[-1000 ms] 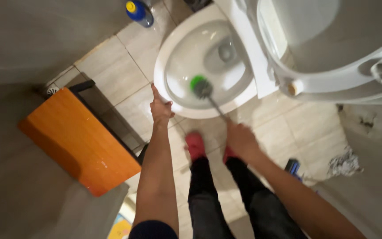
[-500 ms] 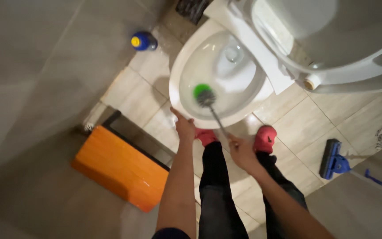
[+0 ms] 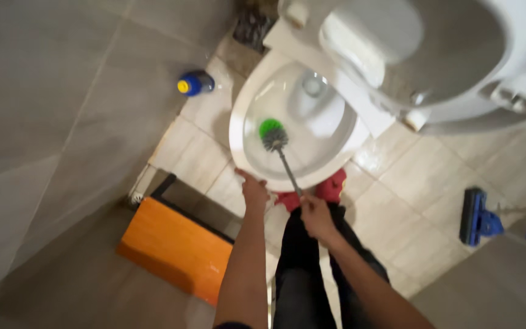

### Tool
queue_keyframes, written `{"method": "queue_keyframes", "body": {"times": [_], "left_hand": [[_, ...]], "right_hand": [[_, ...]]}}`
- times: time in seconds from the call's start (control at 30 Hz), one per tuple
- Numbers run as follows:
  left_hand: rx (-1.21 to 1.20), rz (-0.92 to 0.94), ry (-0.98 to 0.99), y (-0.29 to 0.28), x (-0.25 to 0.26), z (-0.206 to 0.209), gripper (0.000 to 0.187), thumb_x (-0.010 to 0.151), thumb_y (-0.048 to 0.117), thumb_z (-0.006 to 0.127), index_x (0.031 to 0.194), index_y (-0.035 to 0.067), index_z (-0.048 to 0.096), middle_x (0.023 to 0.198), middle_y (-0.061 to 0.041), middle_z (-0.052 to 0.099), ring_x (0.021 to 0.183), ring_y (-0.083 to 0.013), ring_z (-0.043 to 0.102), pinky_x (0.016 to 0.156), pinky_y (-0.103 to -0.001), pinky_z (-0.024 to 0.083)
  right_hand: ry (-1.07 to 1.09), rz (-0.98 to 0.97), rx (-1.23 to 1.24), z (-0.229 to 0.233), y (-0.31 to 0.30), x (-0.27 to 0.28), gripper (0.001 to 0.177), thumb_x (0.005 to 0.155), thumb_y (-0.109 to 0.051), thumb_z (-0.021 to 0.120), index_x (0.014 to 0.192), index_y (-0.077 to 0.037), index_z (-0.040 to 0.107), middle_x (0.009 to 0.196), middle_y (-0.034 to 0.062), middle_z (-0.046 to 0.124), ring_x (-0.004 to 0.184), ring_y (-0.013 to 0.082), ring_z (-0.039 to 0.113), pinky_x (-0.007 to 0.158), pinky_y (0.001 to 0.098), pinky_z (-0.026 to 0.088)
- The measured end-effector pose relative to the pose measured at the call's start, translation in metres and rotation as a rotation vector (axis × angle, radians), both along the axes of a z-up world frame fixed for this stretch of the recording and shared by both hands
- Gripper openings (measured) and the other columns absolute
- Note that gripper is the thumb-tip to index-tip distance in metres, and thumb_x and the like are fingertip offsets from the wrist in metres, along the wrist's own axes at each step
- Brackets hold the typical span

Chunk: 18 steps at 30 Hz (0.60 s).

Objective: The person scrubs the inside of a toilet bowl using a green and gray toilet brush. They repeatedly move the brush around the bowl's interior surfaces, including the rim and sides, while squatting or sitting on a low stool.

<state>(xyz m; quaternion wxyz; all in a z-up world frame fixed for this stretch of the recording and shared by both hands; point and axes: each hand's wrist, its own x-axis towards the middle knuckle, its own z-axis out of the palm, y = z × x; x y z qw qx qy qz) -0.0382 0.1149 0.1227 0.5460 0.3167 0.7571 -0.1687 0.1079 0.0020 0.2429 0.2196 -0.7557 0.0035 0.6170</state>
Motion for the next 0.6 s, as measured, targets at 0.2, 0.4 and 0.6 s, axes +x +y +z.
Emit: {"method": "queue_keyframes", "body": {"times": [0.2, 0.4, 0.6], "left_hand": [[0.003, -0.072, 0.039, -0.014, -0.008, -0.021, 0.095, 0.098, -0.003, 0.049, 0.162, 0.018, -0.017, 0.11, -0.014, 0.074, 0.089, -0.0268, 0.073, 0.062, -0.038, 0.066], [0.01, -0.261, 0.09, -0.011, -0.01, -0.02, 0.102, 0.092, -0.003, 0.06, 0.159, 0.001, -0.016, 0.106, -0.016, 0.076, 0.084, -0.026, 0.073, 0.065, -0.034, 0.062], [-0.013, -0.158, 0.057, 0.0, -0.005, -0.015, 0.088, 0.098, -0.003, 0.046, 0.16, 0.005, -0.016, 0.109, -0.014, 0.075, 0.083, -0.0254, 0.074, 0.061, -0.033, 0.062]], "right_hand": [[-0.118, 0.063, 0.258, 0.025, -0.027, 0.042, 0.042, 0.111, -0.031, 0.049, 0.141, -0.01, 0.068, 0.062, -0.0029, 0.054, 0.051, 0.0039, 0.048, 0.045, 0.0223, 0.041], [0.028, -0.091, 0.167, 0.036, -0.028, 0.046, 0.044, 0.108, -0.031, 0.05, 0.143, -0.012, 0.066, 0.06, -0.0054, 0.045, 0.045, 0.0047, 0.035, 0.039, 0.0246, 0.027], [0.274, -0.172, -0.121, 0.015, 0.005, 0.013, 0.048, 0.103, -0.036, 0.049, 0.147, -0.019, 0.057, 0.059, -0.0026, 0.047, 0.039, 0.0074, 0.034, 0.034, 0.0258, 0.027]]}}
